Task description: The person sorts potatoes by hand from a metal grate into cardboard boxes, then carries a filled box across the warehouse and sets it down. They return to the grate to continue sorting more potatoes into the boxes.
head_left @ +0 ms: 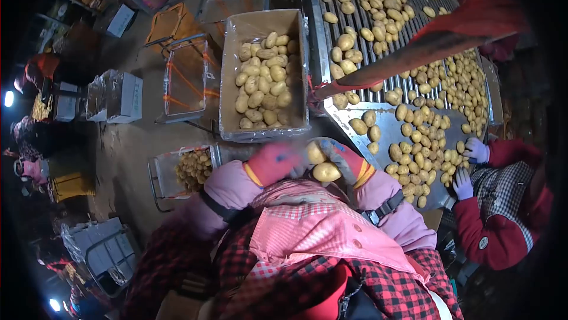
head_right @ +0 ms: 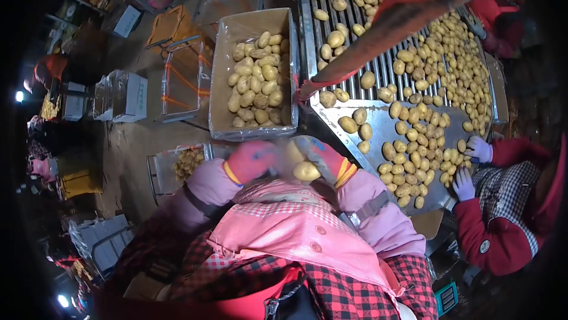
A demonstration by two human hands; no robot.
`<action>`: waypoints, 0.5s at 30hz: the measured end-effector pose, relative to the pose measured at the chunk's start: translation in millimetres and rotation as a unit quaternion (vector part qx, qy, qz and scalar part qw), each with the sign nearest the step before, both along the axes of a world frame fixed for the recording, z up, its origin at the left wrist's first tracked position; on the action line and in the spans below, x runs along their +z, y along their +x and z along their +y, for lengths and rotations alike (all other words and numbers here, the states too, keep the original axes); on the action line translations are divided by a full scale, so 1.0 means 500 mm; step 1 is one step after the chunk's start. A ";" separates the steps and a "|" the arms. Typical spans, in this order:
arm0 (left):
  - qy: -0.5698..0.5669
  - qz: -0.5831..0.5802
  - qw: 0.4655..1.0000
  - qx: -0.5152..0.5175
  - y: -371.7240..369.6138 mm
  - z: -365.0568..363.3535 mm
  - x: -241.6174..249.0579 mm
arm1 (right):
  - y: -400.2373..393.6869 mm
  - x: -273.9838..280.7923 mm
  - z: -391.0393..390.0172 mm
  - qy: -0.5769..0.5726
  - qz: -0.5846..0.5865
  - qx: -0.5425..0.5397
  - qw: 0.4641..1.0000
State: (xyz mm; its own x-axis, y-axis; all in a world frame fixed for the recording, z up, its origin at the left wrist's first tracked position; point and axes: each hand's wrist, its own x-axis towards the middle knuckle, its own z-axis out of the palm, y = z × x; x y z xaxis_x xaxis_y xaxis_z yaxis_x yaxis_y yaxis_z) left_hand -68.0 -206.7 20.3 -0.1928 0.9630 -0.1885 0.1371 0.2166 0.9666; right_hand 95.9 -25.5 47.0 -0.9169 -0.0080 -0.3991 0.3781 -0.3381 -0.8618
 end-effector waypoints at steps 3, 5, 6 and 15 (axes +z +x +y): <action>0.065 -0.229 0.949 0.207 -0.009 -0.024 -0.060 | -0.051 0.062 -0.014 -0.051 0.020 -0.010 0.998; 0.078 -0.356 0.908 0.206 -0.023 -0.004 -0.034 | -0.065 0.073 -0.017 0.003 0.062 -0.044 0.997; 0.054 -0.405 0.894 0.186 -0.039 0.008 -0.017 | -0.081 0.048 -0.001 0.044 0.079 -0.040 0.995; 0.038 -0.529 0.817 0.226 -0.094 0.098 -0.063 | -0.108 -0.008 0.024 -0.378 0.041 -0.168 0.909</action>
